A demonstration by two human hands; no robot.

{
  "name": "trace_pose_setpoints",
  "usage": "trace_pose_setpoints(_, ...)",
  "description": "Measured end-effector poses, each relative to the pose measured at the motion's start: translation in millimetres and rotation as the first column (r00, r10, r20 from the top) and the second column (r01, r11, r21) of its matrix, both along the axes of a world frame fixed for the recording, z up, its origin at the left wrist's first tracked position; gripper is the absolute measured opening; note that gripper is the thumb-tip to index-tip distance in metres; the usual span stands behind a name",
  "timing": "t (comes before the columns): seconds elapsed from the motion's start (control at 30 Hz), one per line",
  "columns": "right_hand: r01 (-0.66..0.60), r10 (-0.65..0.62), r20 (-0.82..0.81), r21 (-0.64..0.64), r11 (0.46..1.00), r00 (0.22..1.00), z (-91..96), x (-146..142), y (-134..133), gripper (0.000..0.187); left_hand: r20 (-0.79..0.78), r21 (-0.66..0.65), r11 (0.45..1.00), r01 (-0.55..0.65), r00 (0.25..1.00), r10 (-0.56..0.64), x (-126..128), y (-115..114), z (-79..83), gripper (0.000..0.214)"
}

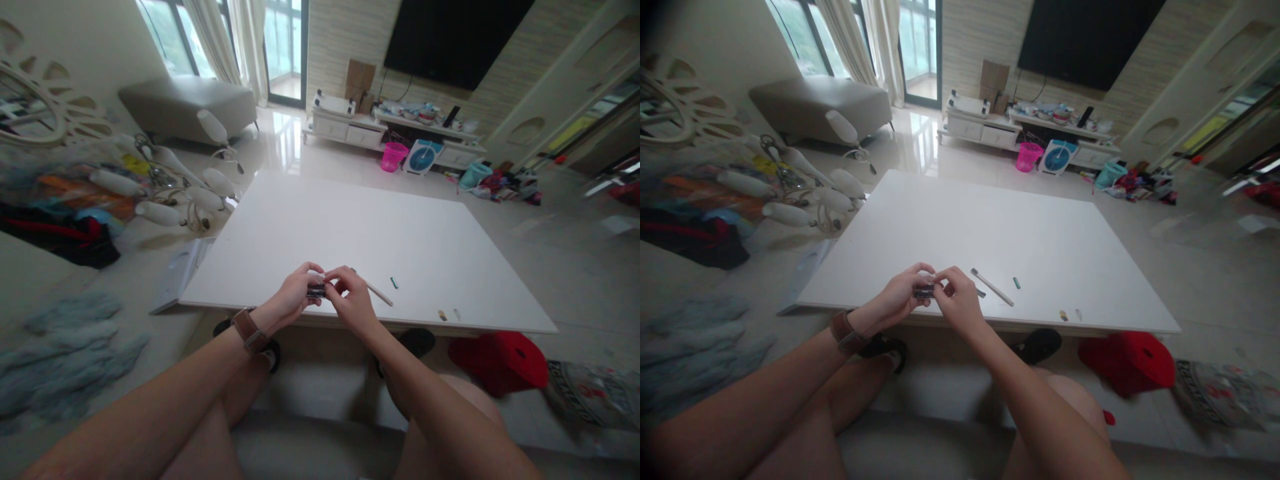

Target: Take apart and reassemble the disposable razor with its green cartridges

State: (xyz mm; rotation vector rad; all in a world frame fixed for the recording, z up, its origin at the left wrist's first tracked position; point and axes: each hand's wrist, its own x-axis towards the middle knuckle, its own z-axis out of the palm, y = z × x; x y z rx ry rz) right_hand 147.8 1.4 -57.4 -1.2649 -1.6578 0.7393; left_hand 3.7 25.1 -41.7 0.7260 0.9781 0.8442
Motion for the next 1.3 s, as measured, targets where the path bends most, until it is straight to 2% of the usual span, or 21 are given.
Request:
trace_pose_setpoints(1.13,-0.015,0.016,0.024,-0.034,0.999,1.0,-2.0,-3.8,-3.9,0.009,-0.033,0.019,1.0,-0.006,0.999,0.007,-0.7,0.9,-1.0,0.018)
trace_pose_setpoints(1.23,0.001,-0.002,-0.018,-0.058,0.998,1.0,0.3,0.8,-0.4,0.018,-0.007,0.024,1.0,-0.012,1.0,0.013,-2.5,3.0,1.8,0.021)
trace_pose_setpoints(1.3,0.054,-0.056,-0.031,-0.054,0.997,0.998,2.4,11.7,7.3,0.027,0.005,0.018,0.999,-0.029,1.0,0.029,-5.1,6.2,3.8,0.025)
